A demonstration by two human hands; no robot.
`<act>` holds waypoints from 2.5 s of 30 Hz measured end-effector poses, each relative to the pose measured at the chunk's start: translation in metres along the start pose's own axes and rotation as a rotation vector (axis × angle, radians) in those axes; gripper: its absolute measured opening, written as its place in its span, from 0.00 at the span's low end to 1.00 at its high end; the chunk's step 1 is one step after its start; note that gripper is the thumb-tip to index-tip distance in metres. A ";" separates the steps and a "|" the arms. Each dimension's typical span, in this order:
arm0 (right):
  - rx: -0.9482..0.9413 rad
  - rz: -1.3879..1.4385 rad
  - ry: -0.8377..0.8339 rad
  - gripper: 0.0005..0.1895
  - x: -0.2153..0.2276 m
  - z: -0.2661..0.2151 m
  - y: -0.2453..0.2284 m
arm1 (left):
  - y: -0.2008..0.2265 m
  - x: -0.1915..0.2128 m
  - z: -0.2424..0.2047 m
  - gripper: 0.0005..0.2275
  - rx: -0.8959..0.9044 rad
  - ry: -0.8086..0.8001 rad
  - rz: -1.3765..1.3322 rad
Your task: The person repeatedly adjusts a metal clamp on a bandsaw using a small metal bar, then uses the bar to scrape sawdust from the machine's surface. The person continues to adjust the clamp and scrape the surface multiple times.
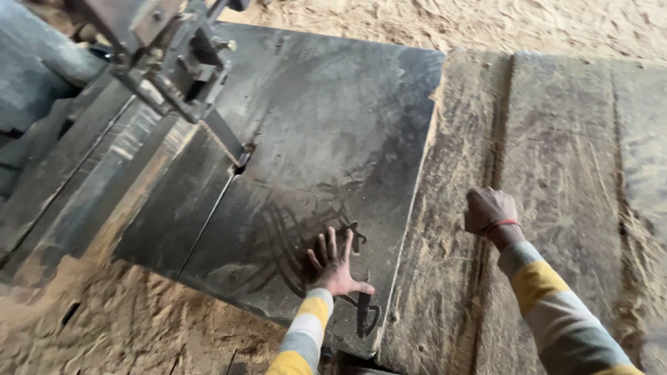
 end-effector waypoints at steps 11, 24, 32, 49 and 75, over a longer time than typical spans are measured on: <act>0.035 -0.099 -0.022 0.11 -0.025 0.014 -0.004 | -0.047 -0.067 -0.035 0.54 -0.246 0.163 -0.082; 0.068 0.959 -0.083 0.17 0.042 0.056 -0.153 | -0.209 0.201 0.012 0.35 0.037 1.331 -0.383; 0.206 1.367 -0.145 0.30 0.078 0.058 -0.257 | -0.236 0.334 0.027 0.48 0.193 1.533 -0.395; 0.794 0.237 0.440 0.18 0.132 0.198 -0.389 | -0.265 0.349 0.096 0.37 0.225 1.793 -0.146; 0.939 0.568 0.483 0.15 0.143 0.201 -0.380 | -0.259 0.346 0.092 0.30 0.149 1.838 -0.126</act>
Point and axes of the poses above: each hand's wrist, its own z-axis towards the middle knuckle, its own x-axis out of the back of the hand, y = z × x, the point moved 1 cm from there along z, towards the middle knuckle, and after that the axes turned 14 degrees about z, right-handed, at the moved point
